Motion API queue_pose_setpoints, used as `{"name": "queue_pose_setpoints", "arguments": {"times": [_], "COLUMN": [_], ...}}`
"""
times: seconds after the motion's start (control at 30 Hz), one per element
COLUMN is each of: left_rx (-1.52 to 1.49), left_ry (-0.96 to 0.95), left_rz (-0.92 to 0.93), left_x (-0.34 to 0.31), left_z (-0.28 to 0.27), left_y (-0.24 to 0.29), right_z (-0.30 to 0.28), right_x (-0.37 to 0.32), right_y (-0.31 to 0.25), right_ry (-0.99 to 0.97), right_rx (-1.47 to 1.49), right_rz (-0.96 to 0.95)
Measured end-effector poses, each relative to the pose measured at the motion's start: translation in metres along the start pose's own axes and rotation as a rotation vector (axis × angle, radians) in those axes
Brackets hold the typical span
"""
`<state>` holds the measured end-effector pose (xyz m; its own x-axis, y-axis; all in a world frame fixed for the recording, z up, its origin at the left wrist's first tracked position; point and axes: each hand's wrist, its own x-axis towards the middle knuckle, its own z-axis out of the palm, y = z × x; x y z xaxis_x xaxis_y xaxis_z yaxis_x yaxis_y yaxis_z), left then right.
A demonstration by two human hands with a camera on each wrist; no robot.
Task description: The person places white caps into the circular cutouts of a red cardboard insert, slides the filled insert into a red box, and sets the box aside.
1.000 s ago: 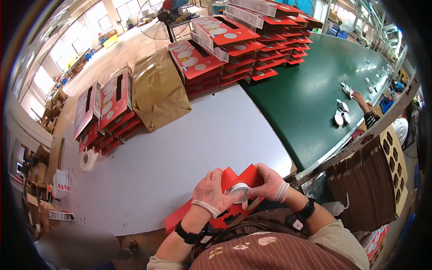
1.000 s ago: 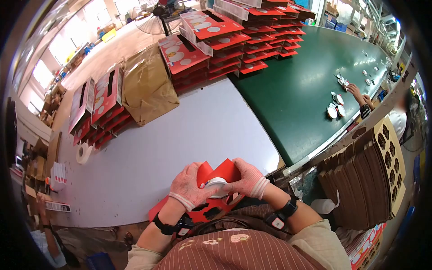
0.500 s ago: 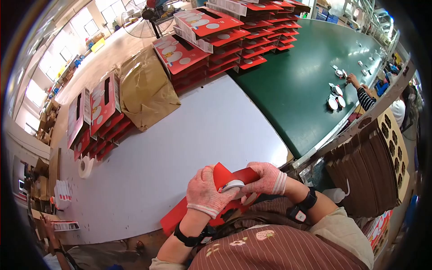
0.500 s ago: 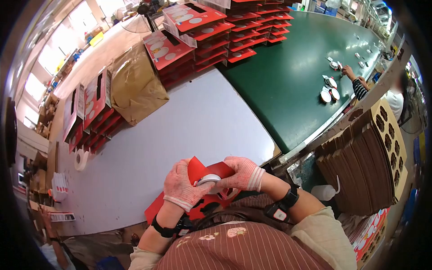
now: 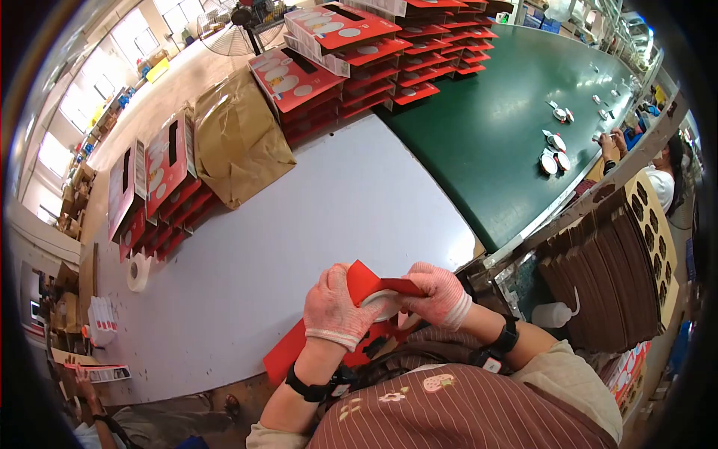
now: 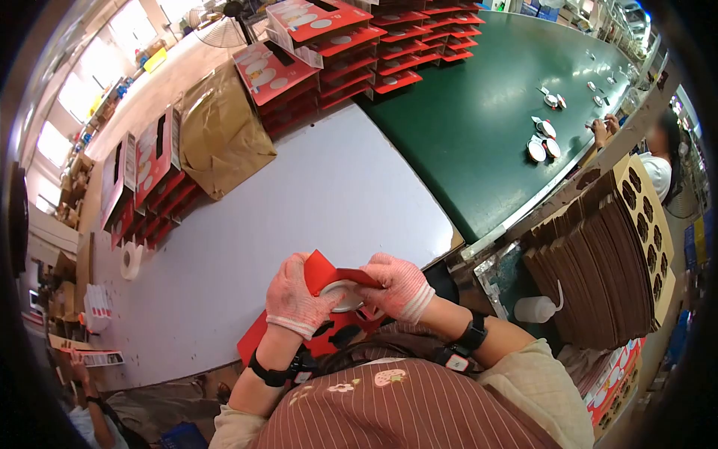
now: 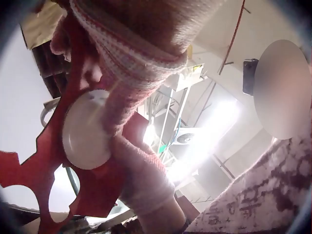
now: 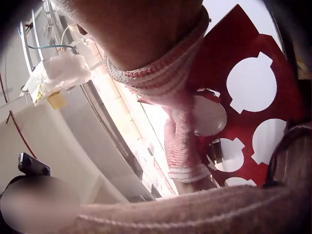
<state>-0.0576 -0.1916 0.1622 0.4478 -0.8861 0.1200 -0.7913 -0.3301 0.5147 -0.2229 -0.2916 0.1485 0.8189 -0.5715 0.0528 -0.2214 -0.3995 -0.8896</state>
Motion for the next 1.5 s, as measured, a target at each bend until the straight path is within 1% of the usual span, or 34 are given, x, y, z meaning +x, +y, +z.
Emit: {"name": "queue_pose_setpoints", "arguments": {"times": [0.03,0.07,0.13,0.27,0.37,0.43,0.5,0.57,0.63,0.67,0.7,0.77,0.8,0.83,0.87,0.9,0.93,0.97,1.0,1.03,1.07,1.1,1.13,1.17,1.2,1.23,1.27,1.3,1.33,1.37,1.4,1.43,1.47,1.5], "left_rx": [-0.002,-0.008,-0.013,-0.033,-0.03,-0.009,0.037,0.063,0.086,0.174,0.26,0.251,0.135,0.02,0.016,0.013,0.031,0.05,0.049,-0.046,-0.141,-0.139,-0.166,-0.284,-0.4,-0.399,-0.539,-0.679,-0.678,-0.644,-0.608,-0.607,-0.725,-0.843], "left_ry": [-0.002,-0.008,-0.014,-0.081,-0.113,-0.119,-0.177,-0.171,-0.157,0.011,0.178,0.235,0.191,0.145,0.07,0.074,-0.028,-0.131,-0.128,-0.262,-0.395,-0.394,-0.366,-0.359,-0.345,-0.352,-0.488,-0.622,-0.627,-0.717,-0.807,-0.813,-0.82,-0.826], "left_rz": [-0.001,0.0,0.004,0.007,0.028,0.042,-0.075,-0.066,-0.055,0.072,0.201,0.225,0.226,0.227,0.124,0.135,0.116,0.096,0.104,-0.044,-0.194,-0.19,-0.196,-0.268,-0.341,-0.344,-0.513,-0.681,-0.683,-0.654,-0.626,-0.63,-0.71,-0.793], "left_x": [0.0,0.0,0.002,0.005,0.004,0.005,0.006,0.014,0.02,0.021,0.022,0.018,0.015,0.012,0.007,0.004,0.001,0.001,0.002,0.003,0.003,0.006,0.01,0.011,0.016,0.016,0.024,0.03,0.034,0.037,0.038,0.038,0.037,0.036], "left_z": [0.0,0.0,0.001,-0.004,-0.006,-0.004,-0.002,0.005,0.013,0.017,0.018,0.017,0.021,0.025,0.029,0.035,0.043,0.049,0.055,0.061,0.066,0.076,0.095,0.118,0.127,0.132,0.112,0.102,0.102,0.102,0.102,0.104,0.106,0.107], "left_y": [0.0,-0.001,-0.003,-0.006,-0.015,-0.018,-0.017,-0.023,-0.029,-0.033,-0.032,-0.033,-0.039,-0.043,-0.041,-0.041,-0.043,-0.043,-0.04,-0.037,-0.036,-0.044,-0.059,-0.077,-0.08,-0.086,-0.07,-0.062,-0.064,-0.067,-0.07,-0.071,-0.072,-0.073], "right_z": [0.0,0.001,0.0,0.003,0.006,0.004,0.005,0.007,0.009,0.009,0.007,-0.001,-0.006,-0.009,-0.012,-0.015,-0.014,-0.013,-0.011,-0.01,-0.009,-0.007,-0.003,-0.004,-0.006,-0.008,-0.008,-0.008,-0.009,-0.01,-0.011,-0.012,-0.014,-0.01], "right_x": [-0.001,-0.001,0.0,0.007,0.007,0.009,0.015,0.023,0.034,0.04,0.046,0.057,0.061,0.063,0.066,0.07,0.074,0.079,0.083,0.086,0.089,0.091,0.095,0.095,0.095,0.094,0.091,0.087,0.084,0.078,0.071,0.065,0.063,0.062], "right_y": [-0.002,-0.001,0.002,0.012,0.019,0.02,0.023,0.027,0.033,0.046,0.059,0.08,0.089,0.098,0.107,0.114,0.121,0.124,0.128,0.132,0.135,0.14,0.153,0.15,0.141,0.135,0.134,0.134,0.132,0.129,0.123,0.116,0.109,0.113], "right_ry": [0.001,0.001,-0.006,-0.012,0.04,-0.11,-0.135,-0.154,-0.087,-0.041,-0.034,0.062,0.13,0.141,0.169,0.197,0.206,0.223,0.238,0.243,0.234,0.223,0.21,0.209,0.184,0.159,0.159,0.249,0.335,0.335,0.394,0.444,0.3,0.298], "right_rx": [0.06,0.06,-0.025,0.039,0.037,0.425,0.411,0.392,0.454,0.516,0.512,0.472,0.485,0.48,0.535,0.591,0.59,0.467,0.342,0.343,0.234,0.126,0.11,0.114,0.093,0.072,0.076,-0.01,-0.096,-0.095,-0.33,-0.559,-0.605,-0.602], "right_rz": [0.063,0.063,0.007,0.016,-0.011,0.392,0.412,0.428,0.463,0.46,0.452,0.544,0.566,0.561,0.58,0.598,0.594,0.649,0.703,0.701,0.705,0.707,0.673,0.678,0.673,0.669,0.677,0.638,0.597,0.601,0.346,0.083,-0.051,-0.044]}}
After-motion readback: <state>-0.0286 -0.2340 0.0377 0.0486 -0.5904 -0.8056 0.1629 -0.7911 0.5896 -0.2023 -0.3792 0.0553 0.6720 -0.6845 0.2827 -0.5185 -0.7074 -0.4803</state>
